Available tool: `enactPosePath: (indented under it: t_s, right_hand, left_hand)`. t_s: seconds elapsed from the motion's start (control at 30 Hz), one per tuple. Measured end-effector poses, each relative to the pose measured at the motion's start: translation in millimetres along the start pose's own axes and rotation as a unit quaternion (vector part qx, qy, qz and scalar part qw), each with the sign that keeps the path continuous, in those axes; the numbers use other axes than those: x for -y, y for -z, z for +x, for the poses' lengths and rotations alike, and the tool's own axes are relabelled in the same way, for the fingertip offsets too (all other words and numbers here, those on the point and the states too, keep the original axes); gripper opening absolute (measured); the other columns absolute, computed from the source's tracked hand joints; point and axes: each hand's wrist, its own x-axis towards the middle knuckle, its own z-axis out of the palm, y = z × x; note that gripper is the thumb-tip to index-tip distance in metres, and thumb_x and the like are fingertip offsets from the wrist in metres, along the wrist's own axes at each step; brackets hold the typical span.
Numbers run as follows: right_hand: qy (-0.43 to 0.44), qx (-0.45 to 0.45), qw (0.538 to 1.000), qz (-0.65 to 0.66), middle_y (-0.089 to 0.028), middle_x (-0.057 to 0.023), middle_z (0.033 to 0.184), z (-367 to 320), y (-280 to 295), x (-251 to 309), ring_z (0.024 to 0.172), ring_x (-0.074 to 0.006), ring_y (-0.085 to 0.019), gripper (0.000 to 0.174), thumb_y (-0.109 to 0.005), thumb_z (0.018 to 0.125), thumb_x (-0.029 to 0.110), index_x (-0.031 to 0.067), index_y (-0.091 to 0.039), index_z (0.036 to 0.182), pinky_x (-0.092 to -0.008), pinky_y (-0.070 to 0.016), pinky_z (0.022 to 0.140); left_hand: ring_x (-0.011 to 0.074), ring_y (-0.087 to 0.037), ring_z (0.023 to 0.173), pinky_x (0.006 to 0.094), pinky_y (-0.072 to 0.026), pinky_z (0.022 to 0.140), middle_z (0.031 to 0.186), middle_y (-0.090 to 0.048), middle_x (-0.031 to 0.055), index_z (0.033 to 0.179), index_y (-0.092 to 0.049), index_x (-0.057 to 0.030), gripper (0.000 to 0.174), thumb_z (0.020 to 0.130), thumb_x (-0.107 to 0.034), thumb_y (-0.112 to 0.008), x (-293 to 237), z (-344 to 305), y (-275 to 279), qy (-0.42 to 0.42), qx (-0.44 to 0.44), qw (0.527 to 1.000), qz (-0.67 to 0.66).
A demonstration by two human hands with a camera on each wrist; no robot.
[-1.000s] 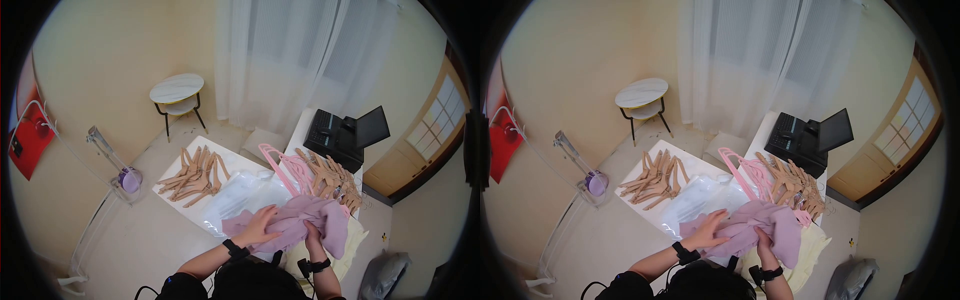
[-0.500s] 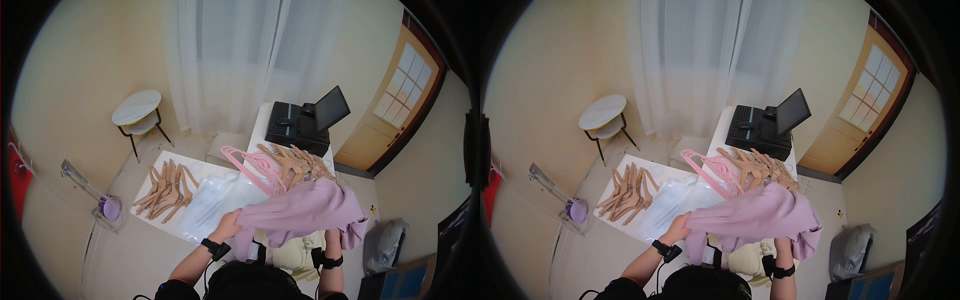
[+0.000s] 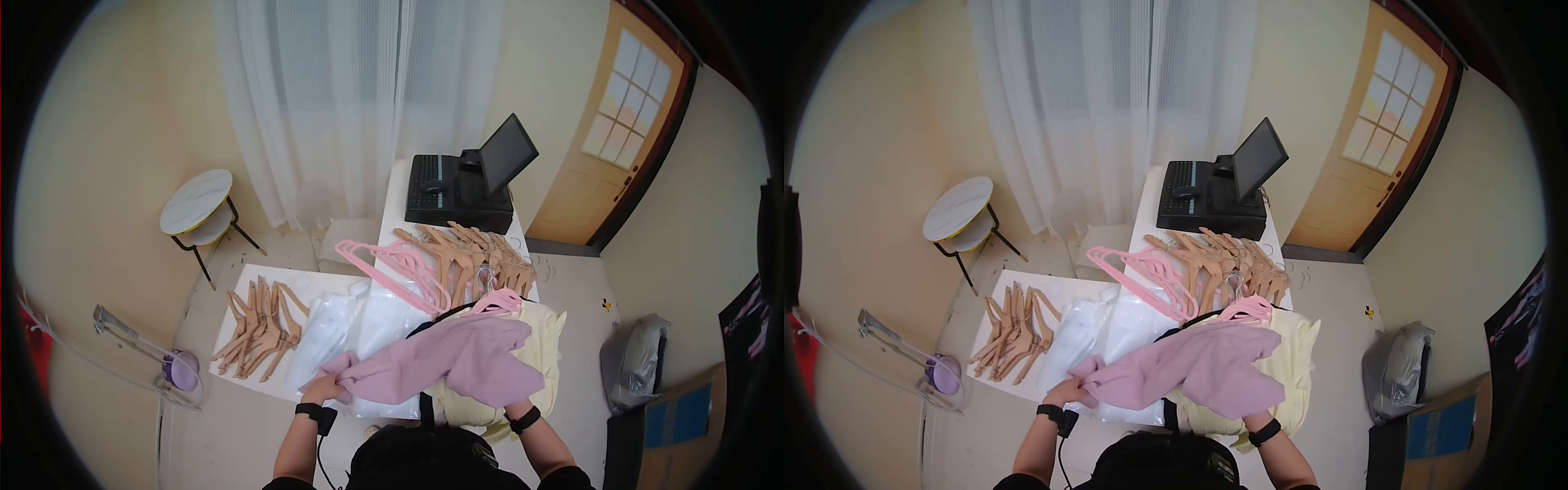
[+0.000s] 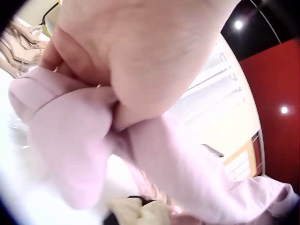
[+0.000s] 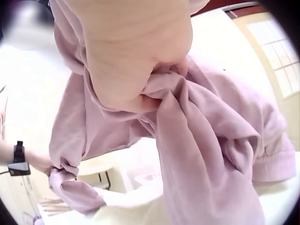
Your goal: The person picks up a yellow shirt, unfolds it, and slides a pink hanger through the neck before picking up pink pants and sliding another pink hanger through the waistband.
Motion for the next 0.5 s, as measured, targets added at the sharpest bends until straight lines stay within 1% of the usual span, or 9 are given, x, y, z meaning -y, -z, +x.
enactPosePath:
  t_s: [0.1, 0.13, 0.2, 0.27, 0.33, 0.37, 0.43, 0.47, 0.5]
  right_hand:
    - [-0.010, 0.159, 0.984, -0.085, -0.058, -0.0154, 0.108, -4.0, -41.6, -27.5, 0.102, -0.0297, -0.054, 0.035, -0.053, 0.075, 0.019, 0.0079, -0.059, 0.108, -0.0366, -0.0419, 0.087]
    - [-0.011, 0.160, 0.984, -0.082, -0.058, -0.0154, 0.108, -2.7, -42.2, -27.9, 0.102, -0.0297, -0.054, 0.035, -0.053, 0.075, 0.019, 0.0079, -0.059, 0.108, -0.0366, -0.0419, 0.087]
    - [-0.046, 0.012, 0.998, 0.028, -0.061, -0.0132, 0.101, 2.7, -37.8, -28.1, 0.093, -0.0330, -0.057, 0.035, -0.057, 0.067, 0.020, 0.0136, -0.063, 0.100, -0.0379, -0.0446, 0.082]
    - [-0.116, -0.045, 0.990, 0.066, -0.061, -0.0182, 0.094, 0.4, -25.0, -20.0, 0.089, -0.0334, -0.058, 0.035, -0.057, 0.069, 0.022, 0.0072, -0.060, 0.101, -0.0404, -0.0460, 0.077]
    - [-0.235, -0.301, 0.916, 0.122, -0.061, -0.0209, 0.087, 2.6, -15.9, -11.3, 0.087, -0.0334, -0.058, 0.039, -0.059, 0.070, 0.026, 0.0012, -0.056, 0.100, -0.0416, -0.0468, 0.075]
    - [-0.238, -0.301, 0.915, 0.125, -0.061, -0.0209, 0.087, 4.9, -14.2, -8.8, 0.087, -0.0334, -0.058, 0.039, -0.059, 0.070, 0.026, 0.0012, -0.056, 0.100, -0.0416, -0.0468, 0.075]
    - [-0.235, -0.492, 0.838, -0.021, -0.060, -0.0211, 0.083, 9.9, -16.1, -9.2, 0.084, -0.0339, -0.059, 0.042, -0.062, 0.070, 0.030, -0.0012, -0.053, 0.096, -0.0429, -0.0472, 0.074]
    - [-0.240, -0.492, 0.837, -0.019, -0.060, -0.0211, 0.083, 16.8, -27.8, -19.1, 0.084, -0.0339, -0.059, 0.042, -0.062, 0.070, 0.030, -0.0012, -0.053, 0.096, -0.0429, -0.0472, 0.074]
    - [-0.279, -0.413, 0.866, 0.021, -0.061, -0.0202, 0.084, 27.7, -43.9, -32.4, 0.082, -0.0344, -0.060, 0.044, -0.062, 0.070, 0.032, -0.0006, -0.053, 0.097, -0.0429, -0.0473, 0.074]
  left_hand:
    - [0.0308, -0.057, 0.094, 0.0339, -0.0428, 0.085, 0.106, -0.057, 0.0205, 0.115, -0.051, -0.0012, 0.058, 0.071, -0.037, -0.063, -16.2, -16.2, -14.4, -0.082, 0.036, 0.986, -0.143]
    - [0.0308, -0.057, 0.094, 0.0339, -0.0428, 0.085, 0.106, -0.057, 0.0205, 0.115, -0.051, -0.0012, 0.058, 0.071, -0.037, -0.063, -24.6, -16.4, -18.3, -0.081, 0.039, 0.986, -0.142]
    - [0.0358, -0.045, 0.111, 0.0407, -0.0357, 0.093, 0.119, -0.049, 0.0200, 0.122, -0.045, -0.0054, 0.069, 0.068, -0.044, -0.063, -43.3, -15.8, -26.0, -0.058, -0.062, 0.993, -0.078]
    - [0.0360, -0.039, 0.115, 0.0451, -0.0310, 0.095, 0.124, -0.043, 0.0183, 0.125, -0.042, -0.0070, 0.073, 0.067, -0.046, -0.064, -70.5, -14.4, -30.9, -0.102, -0.119, 0.986, -0.049]
    - [0.0363, -0.034, 0.120, 0.0494, -0.0262, 0.097, 0.129, -0.038, 0.0165, 0.127, -0.039, -0.0086, 0.078, 0.065, -0.048, -0.064, -100.0, -13.0, -32.1, -0.148, -0.175, 0.973, -0.020]
    - [0.0351, -0.032, 0.121, 0.0526, -0.0233, 0.097, 0.130, -0.038, 0.0156, 0.128, -0.038, -0.0102, 0.079, 0.064, -0.049, -0.065, -115.2, -13.4, -32.7, -0.173, -0.180, 0.968, 0.001]
    - [0.0339, -0.030, 0.122, 0.0559, -0.0204, 0.097, 0.131, -0.037, 0.0147, 0.128, -0.038, -0.0117, 0.080, 0.063, -0.050, -0.065, -133.9, -11.9, -41.1, -0.202, -0.180, 0.962, 0.023]
    - [0.0342, -0.029, 0.122, 0.0575, -0.0197, 0.096, 0.131, -0.037, 0.0142, 0.124, -0.042, -0.0116, 0.072, 0.066, -0.047, -0.064, -139.8, -9.3, -46.3, -0.193, -0.157, 0.967, 0.060]
    - [0.0344, -0.029, 0.122, 0.0591, -0.0191, 0.095, 0.131, -0.037, 0.0137, 0.120, -0.046, -0.0116, 0.063, 0.068, -0.044, -0.062, -143.0, -5.6, -50.4, -0.184, -0.135, 0.969, 0.098]
